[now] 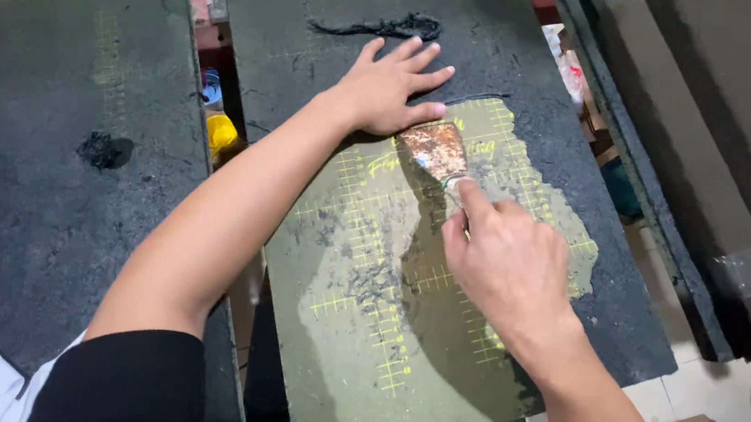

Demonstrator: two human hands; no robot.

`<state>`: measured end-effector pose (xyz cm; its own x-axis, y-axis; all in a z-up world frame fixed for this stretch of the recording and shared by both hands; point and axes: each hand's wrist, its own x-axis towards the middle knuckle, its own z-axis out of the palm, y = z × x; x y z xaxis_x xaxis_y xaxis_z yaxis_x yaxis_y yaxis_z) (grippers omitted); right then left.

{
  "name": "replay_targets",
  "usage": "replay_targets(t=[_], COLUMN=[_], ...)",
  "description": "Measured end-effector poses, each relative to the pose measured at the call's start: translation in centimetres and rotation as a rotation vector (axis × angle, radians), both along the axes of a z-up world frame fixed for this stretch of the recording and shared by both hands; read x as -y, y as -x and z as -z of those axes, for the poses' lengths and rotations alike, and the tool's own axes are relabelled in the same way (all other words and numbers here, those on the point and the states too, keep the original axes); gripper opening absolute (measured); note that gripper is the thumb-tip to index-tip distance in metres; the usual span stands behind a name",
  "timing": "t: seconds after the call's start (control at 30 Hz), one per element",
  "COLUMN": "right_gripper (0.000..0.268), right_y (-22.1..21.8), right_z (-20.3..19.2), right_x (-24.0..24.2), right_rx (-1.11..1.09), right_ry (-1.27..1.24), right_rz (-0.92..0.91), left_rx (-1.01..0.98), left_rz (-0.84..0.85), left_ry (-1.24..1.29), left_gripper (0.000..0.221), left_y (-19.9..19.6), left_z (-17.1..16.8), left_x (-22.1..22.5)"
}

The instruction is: Scraping residue off a screen printing platen using a putty knife

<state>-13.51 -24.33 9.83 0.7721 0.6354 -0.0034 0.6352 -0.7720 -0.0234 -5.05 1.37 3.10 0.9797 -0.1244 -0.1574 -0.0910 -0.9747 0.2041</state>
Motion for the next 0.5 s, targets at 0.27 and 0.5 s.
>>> replay_targets(t=[0.27,0.5], right_gripper=[0.031,0.040], right_y=[-1.0,-1.8], right_z=[-0.2,0.9], right_x=[-1.8,-1.7], right_rx=[0.023,0.073], right_ry=[0.068,0.015], right_rz=[0.018,0.031], left_rx=[0.072,0.094], left_rz=[0.033,0.035], left_ry=[-0.007,0.017], left_gripper=[0.064,0.058], left_y=[-0.6,-0.7], left_z=[1.3,1.3], left_x=[-0.8,-0.9])
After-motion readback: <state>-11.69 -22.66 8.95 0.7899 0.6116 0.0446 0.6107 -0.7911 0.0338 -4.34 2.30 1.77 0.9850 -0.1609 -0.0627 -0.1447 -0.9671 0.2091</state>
